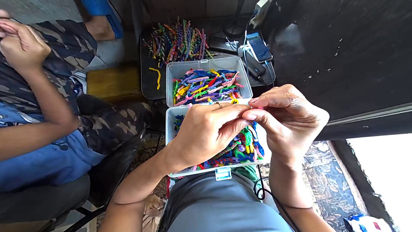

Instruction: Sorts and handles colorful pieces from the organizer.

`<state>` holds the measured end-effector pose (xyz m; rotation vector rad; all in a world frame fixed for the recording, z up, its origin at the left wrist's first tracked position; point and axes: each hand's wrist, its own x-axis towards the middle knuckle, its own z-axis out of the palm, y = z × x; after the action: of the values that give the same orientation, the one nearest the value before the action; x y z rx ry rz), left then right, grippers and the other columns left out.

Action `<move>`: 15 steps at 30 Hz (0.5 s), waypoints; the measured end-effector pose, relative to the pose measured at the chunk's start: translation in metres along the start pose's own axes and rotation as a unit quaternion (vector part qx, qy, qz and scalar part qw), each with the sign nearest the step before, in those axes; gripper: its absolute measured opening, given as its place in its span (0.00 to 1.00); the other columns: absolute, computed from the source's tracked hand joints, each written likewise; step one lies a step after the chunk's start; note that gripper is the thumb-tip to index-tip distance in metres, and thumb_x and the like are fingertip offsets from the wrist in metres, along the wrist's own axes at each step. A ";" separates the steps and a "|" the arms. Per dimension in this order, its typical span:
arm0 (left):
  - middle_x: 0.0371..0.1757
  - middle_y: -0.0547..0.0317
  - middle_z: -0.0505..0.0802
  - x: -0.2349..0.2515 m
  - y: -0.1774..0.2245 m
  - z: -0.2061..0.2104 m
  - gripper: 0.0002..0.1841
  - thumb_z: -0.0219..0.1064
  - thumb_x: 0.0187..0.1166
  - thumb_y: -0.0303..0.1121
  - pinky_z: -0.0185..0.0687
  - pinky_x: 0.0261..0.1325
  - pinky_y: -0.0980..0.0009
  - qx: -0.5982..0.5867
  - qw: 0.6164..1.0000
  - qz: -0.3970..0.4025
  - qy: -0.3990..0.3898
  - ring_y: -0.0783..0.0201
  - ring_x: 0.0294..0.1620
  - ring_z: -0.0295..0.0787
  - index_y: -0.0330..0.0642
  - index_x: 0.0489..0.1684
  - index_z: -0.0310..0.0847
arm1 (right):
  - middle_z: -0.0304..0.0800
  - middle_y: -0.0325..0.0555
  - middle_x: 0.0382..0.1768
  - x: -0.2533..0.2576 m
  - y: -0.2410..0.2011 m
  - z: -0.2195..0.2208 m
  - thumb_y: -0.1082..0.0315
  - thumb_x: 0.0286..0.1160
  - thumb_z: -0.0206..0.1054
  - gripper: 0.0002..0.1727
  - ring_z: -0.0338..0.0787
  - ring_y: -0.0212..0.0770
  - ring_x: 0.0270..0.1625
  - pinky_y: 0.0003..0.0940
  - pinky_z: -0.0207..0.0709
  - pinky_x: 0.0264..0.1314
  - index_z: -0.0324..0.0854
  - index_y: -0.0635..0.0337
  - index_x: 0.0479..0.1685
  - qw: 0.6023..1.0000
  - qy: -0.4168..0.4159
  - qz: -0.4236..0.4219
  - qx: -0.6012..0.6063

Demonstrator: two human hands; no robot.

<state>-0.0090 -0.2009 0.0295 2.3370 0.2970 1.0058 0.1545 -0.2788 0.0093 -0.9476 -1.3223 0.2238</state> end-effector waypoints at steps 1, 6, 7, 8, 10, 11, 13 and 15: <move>0.28 0.59 0.91 0.000 -0.001 -0.001 0.09 0.66 0.79 0.28 0.70 0.32 0.87 -0.001 1.000 0.001 -0.003 0.82 0.27 0.78 0.32 0.40 0.93 | 0.88 0.31 0.40 0.000 0.000 0.000 0.70 0.67 0.79 0.06 0.88 0.21 0.42 0.15 0.86 0.46 0.89 0.60 0.39 1.000 -0.008 0.004 0.007; 0.30 0.64 0.91 0.001 -0.003 -0.017 0.09 0.66 0.81 0.26 0.75 0.33 0.91 -0.099 0.994 -0.015 -0.037 0.87 0.29 0.80 0.30 0.38 0.91 | 0.91 0.27 0.49 0.003 0.001 -0.012 0.63 0.70 0.80 0.15 0.90 0.21 0.47 0.17 0.88 0.50 0.90 0.57 0.53 0.990 -0.105 0.026 0.093; 0.29 0.65 0.91 0.001 -0.004 -0.020 0.08 0.66 0.80 0.25 0.75 0.32 0.91 -0.115 0.992 -0.018 -0.043 0.87 0.28 0.79 0.30 0.37 0.91 | 0.91 0.28 0.50 0.005 0.001 -0.015 0.64 0.72 0.78 0.14 0.90 0.21 0.48 0.17 0.88 0.50 0.90 0.57 0.54 0.988 -0.118 0.025 0.098; 0.28 0.66 0.90 0.001 -0.004 -0.022 0.08 0.66 0.80 0.25 0.74 0.30 0.91 -0.127 0.991 -0.020 -0.049 0.87 0.27 0.78 0.30 0.36 0.91 | 0.91 0.29 0.49 0.006 0.001 -0.016 0.65 0.74 0.76 0.12 0.90 0.22 0.48 0.17 0.88 0.51 0.90 0.58 0.53 0.988 -0.125 0.017 0.092; 0.26 0.67 0.89 0.000 -0.005 -0.024 0.09 0.65 0.80 0.25 0.72 0.28 0.91 -0.152 0.986 -0.025 -0.062 0.87 0.25 0.77 0.31 0.34 0.91 | 0.93 0.31 0.48 0.007 0.001 -0.015 0.68 0.77 0.74 0.07 0.91 0.24 0.51 0.19 0.87 0.54 0.92 0.58 0.47 0.989 -0.127 -0.006 0.077; 0.26 0.67 0.88 -0.001 -0.006 -0.025 0.09 0.65 0.80 0.25 0.71 0.27 0.91 -0.161 0.984 -0.029 -0.071 0.87 0.25 0.76 0.32 0.33 0.90 | 0.93 0.32 0.47 0.008 0.001 -0.014 0.69 0.77 0.73 0.05 0.91 0.25 0.52 0.19 0.87 0.55 0.92 0.58 0.44 0.989 -0.127 -0.018 0.072; 0.25 0.68 0.87 -0.001 -0.006 -0.027 0.10 0.63 0.82 0.27 0.71 0.26 0.92 -0.175 0.979 -0.038 -0.095 0.87 0.24 0.77 0.34 0.33 0.88 | 0.93 0.35 0.44 0.008 0.000 -0.012 0.70 0.77 0.73 0.03 0.91 0.26 0.52 0.19 0.86 0.55 0.91 0.59 0.41 0.990 -0.127 -0.045 0.052; 0.24 0.69 0.85 -0.001 -0.008 -0.029 0.11 0.60 0.84 0.29 0.69 0.25 0.92 -0.183 0.975 -0.045 -0.120 0.87 0.23 0.76 0.36 0.33 0.86 | 0.92 0.38 0.43 0.007 0.000 -0.011 0.71 0.77 0.73 0.04 0.90 0.26 0.51 0.19 0.85 0.55 0.91 0.62 0.41 0.989 -0.129 -0.077 0.016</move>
<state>-0.0307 -0.1834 0.0403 2.0594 0.1103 0.6607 0.1656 -0.2795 0.0150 -0.8041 -1.6179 0.2528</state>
